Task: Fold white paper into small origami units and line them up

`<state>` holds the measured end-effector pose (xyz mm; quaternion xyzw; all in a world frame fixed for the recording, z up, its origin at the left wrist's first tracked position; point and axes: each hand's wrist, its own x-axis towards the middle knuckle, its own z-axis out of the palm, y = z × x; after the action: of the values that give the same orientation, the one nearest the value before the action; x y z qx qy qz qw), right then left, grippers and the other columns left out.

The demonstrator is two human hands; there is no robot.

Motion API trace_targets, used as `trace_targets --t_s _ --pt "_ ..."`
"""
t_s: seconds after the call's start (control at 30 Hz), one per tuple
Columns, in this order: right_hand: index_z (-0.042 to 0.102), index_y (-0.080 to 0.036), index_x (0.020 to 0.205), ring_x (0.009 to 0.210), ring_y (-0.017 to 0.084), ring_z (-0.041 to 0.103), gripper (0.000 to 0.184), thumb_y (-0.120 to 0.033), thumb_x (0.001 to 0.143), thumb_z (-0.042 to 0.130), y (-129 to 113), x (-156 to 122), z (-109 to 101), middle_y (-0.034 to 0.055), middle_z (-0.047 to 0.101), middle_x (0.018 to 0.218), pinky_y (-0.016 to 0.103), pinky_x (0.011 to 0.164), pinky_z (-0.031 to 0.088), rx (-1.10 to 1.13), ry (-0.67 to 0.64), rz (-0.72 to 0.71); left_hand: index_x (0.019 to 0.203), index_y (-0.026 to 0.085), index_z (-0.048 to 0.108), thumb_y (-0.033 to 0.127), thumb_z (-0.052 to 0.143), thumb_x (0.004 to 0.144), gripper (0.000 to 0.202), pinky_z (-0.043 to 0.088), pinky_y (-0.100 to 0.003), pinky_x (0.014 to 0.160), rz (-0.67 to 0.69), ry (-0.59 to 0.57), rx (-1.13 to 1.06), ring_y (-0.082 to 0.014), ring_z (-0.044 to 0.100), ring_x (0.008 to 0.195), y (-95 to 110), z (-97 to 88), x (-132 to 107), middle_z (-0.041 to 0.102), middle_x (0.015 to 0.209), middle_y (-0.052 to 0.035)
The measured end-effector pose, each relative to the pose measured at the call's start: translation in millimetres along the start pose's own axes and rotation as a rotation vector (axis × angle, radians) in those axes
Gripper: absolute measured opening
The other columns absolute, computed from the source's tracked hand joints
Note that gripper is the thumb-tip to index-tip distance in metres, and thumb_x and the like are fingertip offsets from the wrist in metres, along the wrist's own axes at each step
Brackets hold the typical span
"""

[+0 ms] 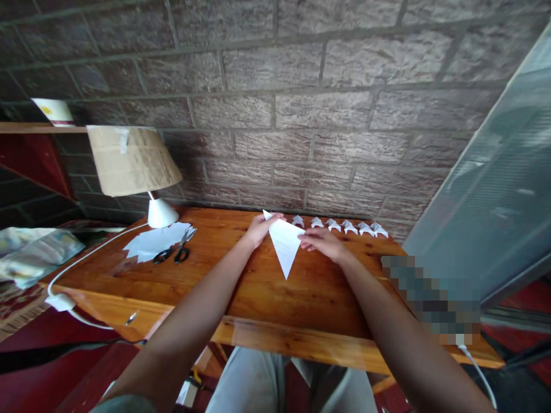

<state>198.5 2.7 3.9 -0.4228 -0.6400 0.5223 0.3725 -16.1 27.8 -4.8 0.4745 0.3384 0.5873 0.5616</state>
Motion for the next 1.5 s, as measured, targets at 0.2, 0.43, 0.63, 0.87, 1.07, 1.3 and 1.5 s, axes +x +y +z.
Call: trace_targets --t_s 0.2,0.43,0.63,0.87,1.07,1.3,1.5 --pt "0.072 -0.016 0.081 0.059 0.011 0.055 0.026 -0.039 0.067 0.074 -1.4 -4.6 1.8 0.0003 0.068 0.068 0.021 0.051 0.037 0.027 0.123 -0.137 0.098 0.012 0.069 0.036 0.082 0.061 0.046 0.049 -0.035 0.082 -0.038 -0.087 -0.071 -0.0189 0.067 0.079 -2.7 10.5 -6.0 0.073 0.094 -0.0110" --pt "0.072 -0.018 0.085 0.052 0.009 0.045 0.035 -0.047 0.067 0.074 5.2 1.1 0.0 -0.0012 0.064 0.065 0.022 0.046 0.028 0.048 0.161 -0.215 0.090 0.009 0.071 0.032 0.086 0.055 0.045 0.050 -0.036 0.080 -0.093 -0.109 -0.037 -0.0211 0.068 0.075 -5.6 17.9 -13.1 0.074 0.090 -0.0118" --pt "0.071 -0.019 0.077 0.052 0.009 0.046 0.033 -0.047 0.062 0.077 5.7 1.4 -0.7 -0.0017 0.062 0.062 0.023 0.047 0.029 0.035 0.114 -0.184 0.088 0.010 0.072 0.036 0.086 0.054 0.045 0.051 -0.035 0.075 -0.057 -0.034 -0.050 -0.0206 0.068 0.070 -6.6 18.2 -9.2 0.074 0.088 -0.0116" --pt "0.072 -0.018 0.077 0.056 0.011 0.051 0.031 -0.045 0.062 0.077 1.3 -1.7 1.3 -0.0009 0.064 0.063 0.022 0.048 0.030 0.043 0.118 -0.178 0.084 0.011 0.071 0.041 0.084 0.058 0.042 0.051 -0.031 0.072 -0.010 0.024 -0.118 -0.0173 0.067 0.068 -1.5 15.3 -8.3 0.074 0.083 -0.0089" --pt "0.073 -0.018 0.077 0.056 0.011 0.052 0.032 -0.045 0.061 0.078 0.7 -2.1 1.1 -0.0002 0.065 0.062 0.023 0.048 0.032 0.071 0.177 -0.170 0.088 0.012 0.071 0.040 0.084 0.058 0.042 0.052 -0.032 0.078 -0.060 0.004 -0.093 -0.0182 0.068 0.073 -2.4 14.7 -9.4 0.074 0.084 -0.0085" --pt "0.073 -0.019 0.076 0.057 0.011 0.053 0.032 -0.044 0.059 0.079 -1.8 -1.8 -2.0 0.0002 0.066 0.064 0.022 0.047 0.031 0.130 0.261 -0.161 0.098 0.015 0.071 0.031 0.086 0.056 0.047 0.049 -0.036 0.091 -0.184 -0.130 0.050 -0.0213 0.068 0.089 -6.7 11.8 -12.1 0.073 0.100 -0.0106" --pt "0.073 -0.020 0.077 0.060 0.011 0.056 0.031 -0.044 0.060 0.079 -5.7 -5.1 -0.8 0.0009 0.068 0.070 0.022 0.048 0.032 0.140 0.225 -0.164 0.100 0.017 0.071 0.032 0.085 0.057 0.048 0.049 -0.038 0.093 -0.170 -0.129 0.047 -0.0220 0.068 0.092 -6.2 12.6 -13.8 0.072 0.104 -0.0104"
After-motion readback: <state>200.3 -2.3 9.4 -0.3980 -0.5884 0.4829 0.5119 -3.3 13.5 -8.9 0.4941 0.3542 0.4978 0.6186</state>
